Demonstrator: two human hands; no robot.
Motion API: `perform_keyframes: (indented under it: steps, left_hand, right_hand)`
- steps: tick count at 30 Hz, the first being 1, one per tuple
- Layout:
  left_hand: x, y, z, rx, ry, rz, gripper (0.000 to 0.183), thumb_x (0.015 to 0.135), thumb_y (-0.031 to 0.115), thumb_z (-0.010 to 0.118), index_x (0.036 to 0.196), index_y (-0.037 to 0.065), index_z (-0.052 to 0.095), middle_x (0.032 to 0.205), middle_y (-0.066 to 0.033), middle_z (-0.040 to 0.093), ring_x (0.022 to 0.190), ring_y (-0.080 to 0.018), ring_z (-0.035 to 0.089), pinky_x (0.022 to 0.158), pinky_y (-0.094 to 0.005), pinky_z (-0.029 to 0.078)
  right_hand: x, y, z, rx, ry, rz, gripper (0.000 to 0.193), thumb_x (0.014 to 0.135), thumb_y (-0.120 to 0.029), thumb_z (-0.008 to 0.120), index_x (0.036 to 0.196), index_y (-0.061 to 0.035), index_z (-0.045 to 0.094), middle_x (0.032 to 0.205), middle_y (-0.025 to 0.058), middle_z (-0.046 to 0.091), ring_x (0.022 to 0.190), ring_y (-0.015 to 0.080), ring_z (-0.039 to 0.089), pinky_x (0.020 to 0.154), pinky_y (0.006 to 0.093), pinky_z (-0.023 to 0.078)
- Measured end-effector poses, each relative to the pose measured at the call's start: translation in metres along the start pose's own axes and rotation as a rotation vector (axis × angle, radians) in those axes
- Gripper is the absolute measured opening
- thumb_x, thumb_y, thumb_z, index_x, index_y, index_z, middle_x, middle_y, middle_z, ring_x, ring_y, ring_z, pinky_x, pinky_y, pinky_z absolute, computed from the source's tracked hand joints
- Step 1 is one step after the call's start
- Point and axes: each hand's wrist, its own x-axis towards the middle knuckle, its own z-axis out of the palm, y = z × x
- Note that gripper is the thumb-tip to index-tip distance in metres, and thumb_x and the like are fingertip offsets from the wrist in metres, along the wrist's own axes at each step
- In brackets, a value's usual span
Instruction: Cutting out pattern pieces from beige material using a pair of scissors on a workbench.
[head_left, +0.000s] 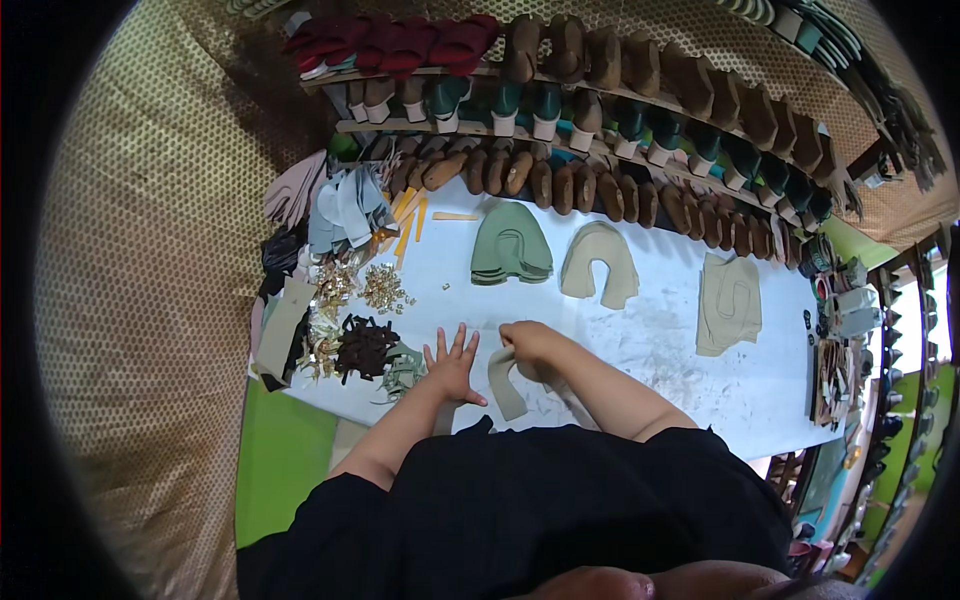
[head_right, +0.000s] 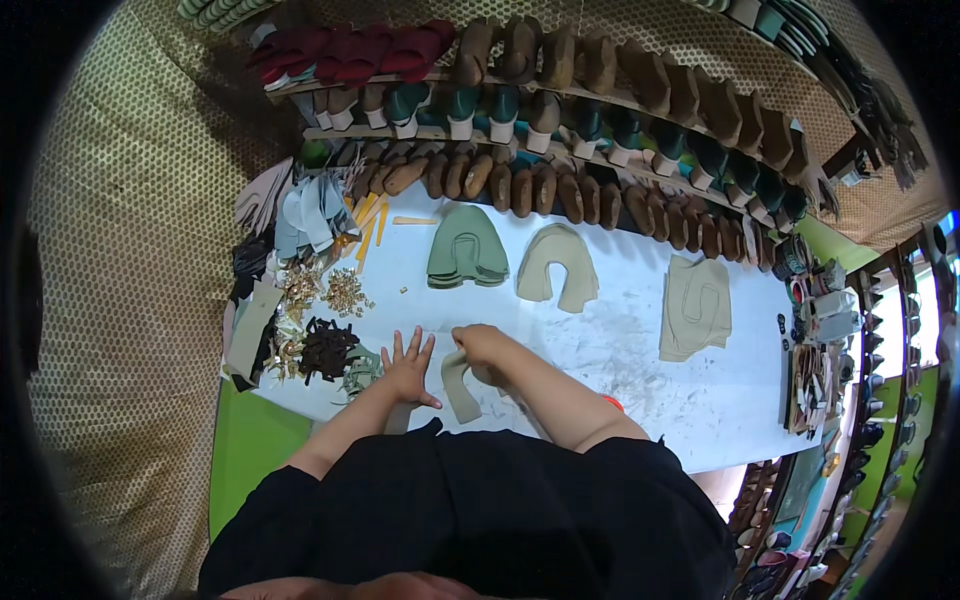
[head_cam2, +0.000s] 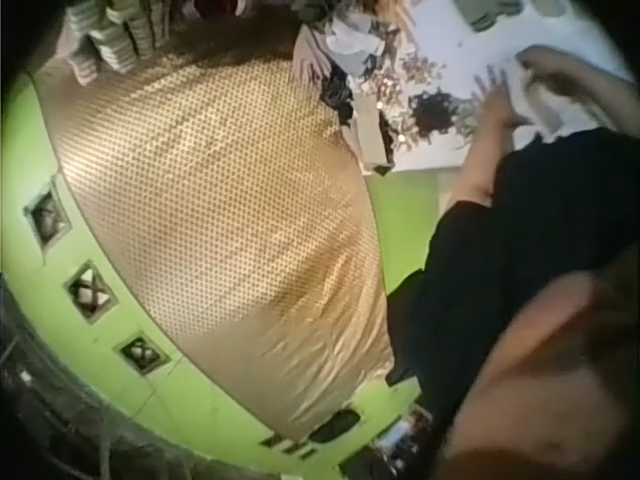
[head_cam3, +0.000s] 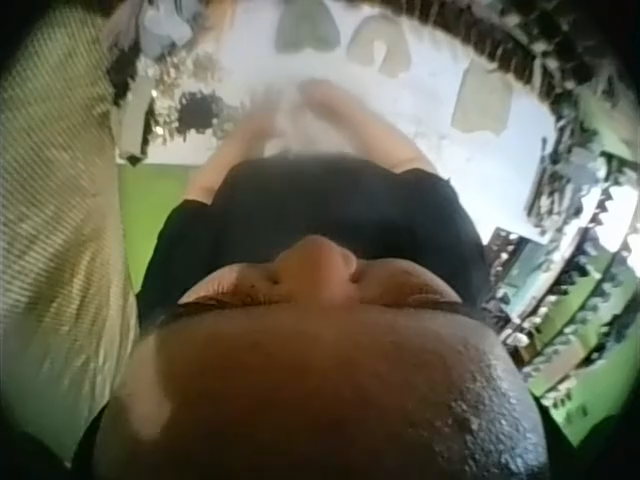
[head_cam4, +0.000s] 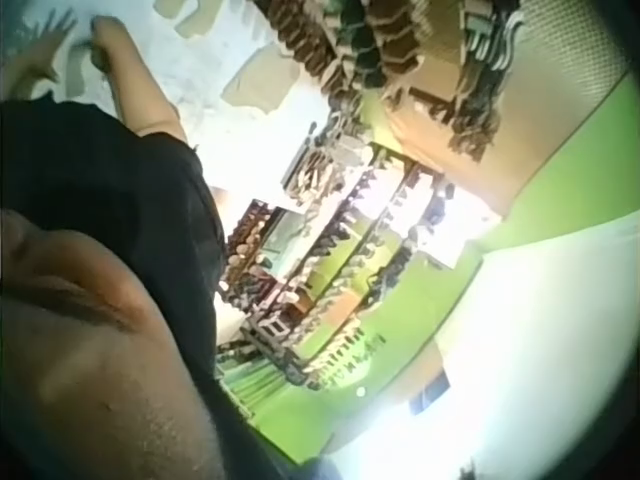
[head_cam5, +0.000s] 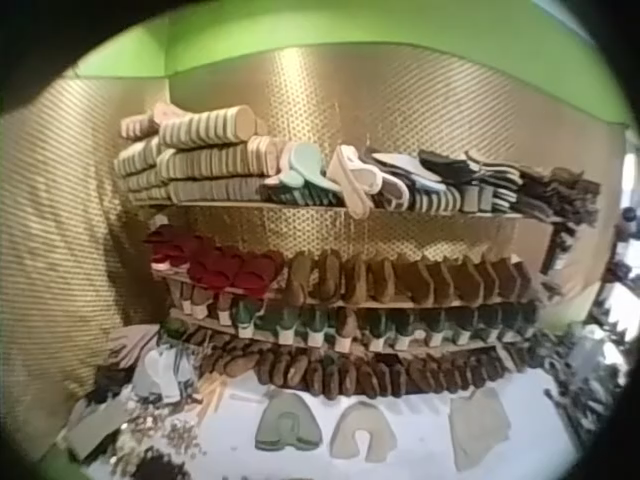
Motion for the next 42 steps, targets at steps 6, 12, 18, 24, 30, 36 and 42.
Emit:
perform_keyframes:
  steps: [6, 12, 18, 24, 30, 36, 42]
  left_hand:
    - [-0.002, 0.004, -0.002, -0.002, 0.018, 0.002, 0.151, 0.048, 0.072, 0.084, 0.159, 0.023, -0.004, 0.165, -0.0123, -0.015, 0.147, -0.0502, -0.017, 0.110, -0.0741, 0.002]
    - [-0.003, 0.005, -0.006, 0.017, 0.000, -0.018, 0.149, 0.049, 0.071, 0.084, 0.159, 0.023, -0.003, 0.165, -0.0128, -0.015, 0.147, -0.0503, -0.016, 0.111, -0.0725, 0.002]
    - [-0.001, 0.009, -0.008, 0.043, -0.013, -0.026, 0.148, 0.050, 0.071, 0.084, 0.159, 0.023, -0.004, 0.165, -0.0135, -0.015, 0.147, -0.0507, -0.015, 0.111, -0.0725, 0.003]
    - [0.000, 0.009, -0.006, 0.044, -0.019, -0.024, 0.148, 0.050, 0.072, 0.083, 0.159, 0.023, -0.003, 0.165, -0.0141, -0.015, 0.147, -0.0511, -0.015, 0.111, -0.0725, 0.003]
    - [-0.001, 0.009, -0.009, 0.029, -0.029, -0.023, 0.148, 0.049, 0.072, 0.084, 0.160, 0.022, -0.001, 0.165, -0.0144, -0.013, 0.147, -0.0512, -0.014, 0.111, -0.0723, 0.002]
    - [-0.001, 0.011, -0.013, 0.051, -0.045, -0.037, 0.147, 0.050, 0.072, 0.083, 0.160, 0.021, 0.000, 0.165, -0.0147, -0.012, 0.147, -0.0513, -0.014, 0.112, -0.0720, 0.002]
    - [0.000, 0.012, -0.013, 0.062, -0.035, -0.034, 0.146, 0.050, 0.072, 0.083, 0.160, 0.021, 0.001, 0.165, -0.0149, -0.013, 0.147, -0.0512, -0.015, 0.112, -0.0719, 0.002]
  right_hand:
    - [-0.059, 0.059, -0.038, 0.542, 0.352, -0.091, 0.038, 0.075, -0.006, 0.074, 0.111, -0.0106, 0.064, 0.102, 0.0099, 0.068, 0.097, 0.0247, 0.065, 0.086, 0.0352, 0.051]
    - [-0.081, 0.119, -0.078, 0.532, 0.723, 0.128, 0.037, 0.080, 0.000, 0.067, 0.116, -0.0111, 0.063, 0.108, 0.0123, 0.070, 0.103, 0.0300, 0.067, 0.088, 0.0358, 0.052]
    - [-0.065, 0.173, -0.117, 0.305, 0.793, 0.244, 0.044, 0.083, -0.004, 0.066, 0.125, -0.0172, 0.062, 0.114, 0.0137, 0.069, 0.103, 0.0333, 0.066, 0.088, 0.0409, 0.053]
    - [-0.046, 0.199, -0.124, 0.240, 0.756, 0.269, 0.059, 0.083, -0.004, 0.066, 0.137, -0.0222, 0.052, 0.121, 0.0140, 0.066, 0.106, 0.0345, 0.064, 0.090, 0.0422, 0.051]
    - [-0.032, 0.179, -0.105, -0.047, 0.874, 0.438, 0.058, 0.083, -0.010, 0.067, 0.138, -0.0187, 0.052, 0.143, 0.0107, 0.050, 0.130, 0.0292, 0.047, 0.106, 0.0532, 0.037]
    - [-0.022, 0.142, -0.055, -0.101, 0.684, 0.535, 0.064, 0.094, -0.043, 0.054, 0.152, -0.0212, 0.036, 0.161, 0.0079, 0.026, 0.150, 0.0291, 0.020, 0.117, 0.0643, 0.011]
    - [-0.011, 0.131, -0.057, -0.108, 0.590, 0.668, 0.073, 0.097, -0.063, 0.034, 0.159, -0.0297, 0.014, 0.167, 0.0038, 0.002, 0.153, 0.0341, -0.005, 0.113, 0.0707, -0.003]
